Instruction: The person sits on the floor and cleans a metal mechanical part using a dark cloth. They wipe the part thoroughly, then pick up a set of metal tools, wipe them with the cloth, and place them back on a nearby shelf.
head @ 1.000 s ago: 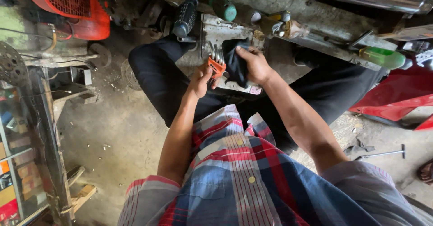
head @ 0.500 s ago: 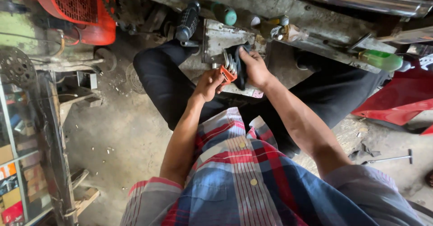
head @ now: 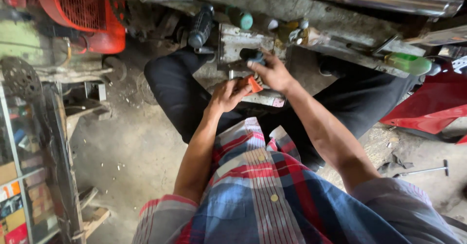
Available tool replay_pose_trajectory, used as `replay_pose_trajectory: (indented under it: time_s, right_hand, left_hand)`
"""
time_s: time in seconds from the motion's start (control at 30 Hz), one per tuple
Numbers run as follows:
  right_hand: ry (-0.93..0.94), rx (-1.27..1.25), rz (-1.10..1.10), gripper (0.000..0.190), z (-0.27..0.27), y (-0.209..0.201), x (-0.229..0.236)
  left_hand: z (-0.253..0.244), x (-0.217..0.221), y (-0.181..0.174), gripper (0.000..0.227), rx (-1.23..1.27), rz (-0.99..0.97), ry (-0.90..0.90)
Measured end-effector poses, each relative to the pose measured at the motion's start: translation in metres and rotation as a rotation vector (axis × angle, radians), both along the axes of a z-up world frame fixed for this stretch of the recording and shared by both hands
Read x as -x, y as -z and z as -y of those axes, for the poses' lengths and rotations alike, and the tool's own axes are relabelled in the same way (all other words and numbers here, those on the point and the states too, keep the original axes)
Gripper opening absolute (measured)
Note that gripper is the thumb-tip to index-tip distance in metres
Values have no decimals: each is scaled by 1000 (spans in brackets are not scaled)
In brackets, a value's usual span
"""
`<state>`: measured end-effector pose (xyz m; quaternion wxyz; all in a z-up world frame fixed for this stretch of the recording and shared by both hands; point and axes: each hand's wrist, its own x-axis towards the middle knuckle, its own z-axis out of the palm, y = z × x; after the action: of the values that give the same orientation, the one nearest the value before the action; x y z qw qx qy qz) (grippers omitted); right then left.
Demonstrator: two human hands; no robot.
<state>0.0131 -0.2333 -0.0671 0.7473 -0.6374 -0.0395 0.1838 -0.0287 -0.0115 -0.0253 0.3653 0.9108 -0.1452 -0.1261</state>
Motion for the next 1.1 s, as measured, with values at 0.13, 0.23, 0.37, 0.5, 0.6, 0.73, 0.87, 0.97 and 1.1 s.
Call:
replay_pose_trajectory:
  time_s: [0.13,0.23,0.37,0.5,0.6,0.73,0.87,0.97,1.1]
  right_hand:
    - [19,62,251,45,5,-29,1]
    - [-17,176,690,42,5,-65,0]
    - [9,269,531,45,4,-66,-2]
    - [178,367,401,34,-8,10,3]
    - [225,345,200,58,-8,23,2]
    - [290,224,32,71,-18,35,-1]
    - [8,155,86,50,-25,26,4]
    - [-31,51,-98,57,-33,33,11]
    - [78,-151,-472,65,-27,24,1]
  left_hand:
    - [0,-13,-22,59,-23,-302,-68]
    - [-1,-21,-23,66,125,-387,-263]
    - [1,-23,-25,75,265,-447,-180]
    - [0,-25,-14,81,291,-452,-204]
    - [-5,-20,9,88,552,-496,-187]
    - [-5,-35,22,91,909,-611,-277]
    - [-5,-35,20,75,953,-685,-523]
    - [-1,-38,15,58,991,-661,-621]
    - [-9,-41,30,51,1169,-610,-738]
